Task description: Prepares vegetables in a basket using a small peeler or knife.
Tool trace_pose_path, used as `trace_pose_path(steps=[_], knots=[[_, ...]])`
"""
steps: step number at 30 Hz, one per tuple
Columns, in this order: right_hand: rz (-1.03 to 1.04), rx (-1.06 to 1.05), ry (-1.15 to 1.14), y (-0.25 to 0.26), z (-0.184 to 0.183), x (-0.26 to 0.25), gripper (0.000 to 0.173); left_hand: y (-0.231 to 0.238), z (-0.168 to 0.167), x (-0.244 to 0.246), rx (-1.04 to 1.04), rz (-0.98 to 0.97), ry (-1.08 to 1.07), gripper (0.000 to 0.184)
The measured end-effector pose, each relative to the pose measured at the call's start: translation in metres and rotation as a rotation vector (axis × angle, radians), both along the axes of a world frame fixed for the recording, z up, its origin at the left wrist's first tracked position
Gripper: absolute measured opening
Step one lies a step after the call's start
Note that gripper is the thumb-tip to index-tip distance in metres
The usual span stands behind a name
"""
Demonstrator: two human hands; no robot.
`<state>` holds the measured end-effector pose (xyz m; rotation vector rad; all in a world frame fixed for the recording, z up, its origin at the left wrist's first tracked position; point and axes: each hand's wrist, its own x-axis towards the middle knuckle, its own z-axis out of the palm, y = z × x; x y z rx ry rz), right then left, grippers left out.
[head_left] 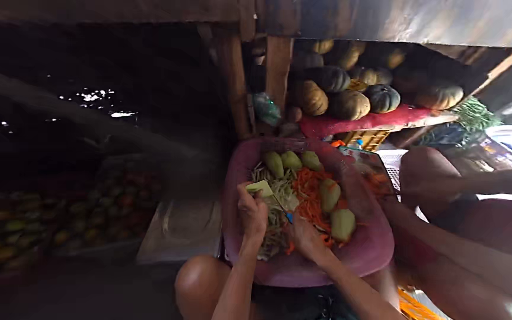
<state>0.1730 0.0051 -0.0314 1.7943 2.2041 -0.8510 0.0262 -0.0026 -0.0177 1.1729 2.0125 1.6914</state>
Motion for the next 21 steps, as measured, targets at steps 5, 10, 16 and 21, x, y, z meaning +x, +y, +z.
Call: trace_pose_path(steps=[5,10,16,21], knots=[[0.031,0.297,0.180,-0.004,0.045,-0.015,0.044,0.003,-0.008,0.005,-0.005,-0.045,0.047,0.042],[0.047,0.105,0.049,0.000,0.017,-0.012,0.048,0.004,-0.006,0.005,0.080,0.017,0.094,0.036],[-0.024,0.101,0.046,0.002,0.016,-0.001,0.045,0.006,-0.008,-0.016,-0.038,-0.116,-0.179,0.030],[0.023,0.106,0.197,0.013,0.042,-0.002,0.044,0.006,0.001,-0.021,-0.088,-0.338,-0.308,0.024]])
